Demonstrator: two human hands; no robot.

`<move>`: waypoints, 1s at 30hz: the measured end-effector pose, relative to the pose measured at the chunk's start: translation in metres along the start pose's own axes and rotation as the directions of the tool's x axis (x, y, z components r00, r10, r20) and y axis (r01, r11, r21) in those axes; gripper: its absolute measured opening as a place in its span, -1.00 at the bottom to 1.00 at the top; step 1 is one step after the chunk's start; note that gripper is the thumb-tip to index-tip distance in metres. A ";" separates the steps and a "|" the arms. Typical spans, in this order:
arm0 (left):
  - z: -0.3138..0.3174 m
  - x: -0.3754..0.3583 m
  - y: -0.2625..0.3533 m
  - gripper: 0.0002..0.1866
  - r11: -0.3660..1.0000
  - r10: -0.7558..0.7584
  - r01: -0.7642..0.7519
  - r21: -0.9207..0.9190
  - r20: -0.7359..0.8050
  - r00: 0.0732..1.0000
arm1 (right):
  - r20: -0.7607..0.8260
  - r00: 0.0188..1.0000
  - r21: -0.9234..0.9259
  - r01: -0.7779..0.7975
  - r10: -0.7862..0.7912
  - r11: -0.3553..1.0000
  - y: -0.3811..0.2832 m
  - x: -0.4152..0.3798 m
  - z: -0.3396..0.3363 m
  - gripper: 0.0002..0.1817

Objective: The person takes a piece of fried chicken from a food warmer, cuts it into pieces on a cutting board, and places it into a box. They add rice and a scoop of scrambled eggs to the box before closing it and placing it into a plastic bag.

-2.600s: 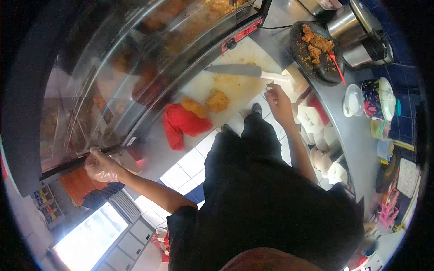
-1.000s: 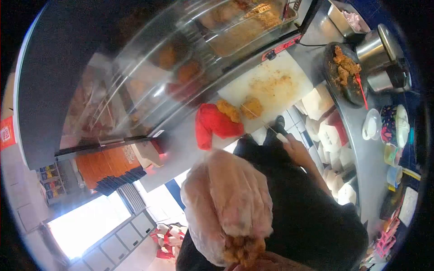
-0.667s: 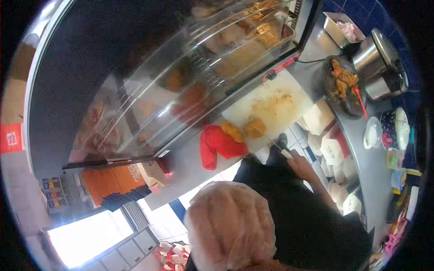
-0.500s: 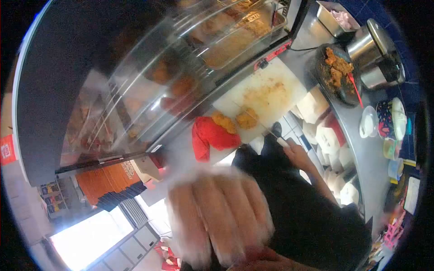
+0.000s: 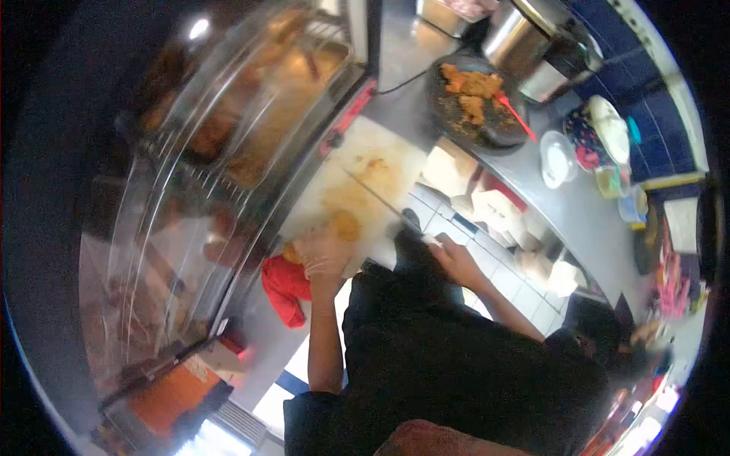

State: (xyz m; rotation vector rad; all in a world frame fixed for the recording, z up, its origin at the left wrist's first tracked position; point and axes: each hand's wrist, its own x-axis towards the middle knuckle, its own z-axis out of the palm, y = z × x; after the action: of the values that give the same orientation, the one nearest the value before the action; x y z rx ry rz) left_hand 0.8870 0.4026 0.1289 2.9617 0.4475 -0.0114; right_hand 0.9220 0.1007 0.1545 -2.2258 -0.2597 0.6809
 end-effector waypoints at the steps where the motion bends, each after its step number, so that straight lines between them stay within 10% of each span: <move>1: 0.004 0.008 0.000 -0.05 1.000 0.010 -0.009 -0.019 0.087 0.996 | 0.030 0.999 -0.009 -0.036 0.037 0.999 -0.002 0.000 -0.003 -0.51; 9: 0.006 0.037 0.016 0.05 0.993 0.063 -0.047 -0.107 0.152 0.986 | 0.066 0.998 -0.043 -0.001 0.003 0.999 -0.020 0.021 0.010 -0.57; 17: -0.072 0.105 0.009 -0.64 0.815 0.203 -0.421 -0.399 -0.484 0.851 | 0.118 0.993 -0.127 0.013 0.002 0.992 -0.039 0.031 0.014 -0.61; 30: 0.054 0.172 0.017 -0.59 0.862 0.297 -0.272 -0.428 -0.007 0.955 | 0.119 0.993 -0.302 0.016 0.021 0.953 -0.023 0.053 0.050 -0.58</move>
State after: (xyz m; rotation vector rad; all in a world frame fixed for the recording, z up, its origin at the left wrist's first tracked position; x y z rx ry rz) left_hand 1.0574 0.4292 0.0729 2.5530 -0.0082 0.0280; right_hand 0.9396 0.1688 0.1231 -2.4776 -0.4480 0.8252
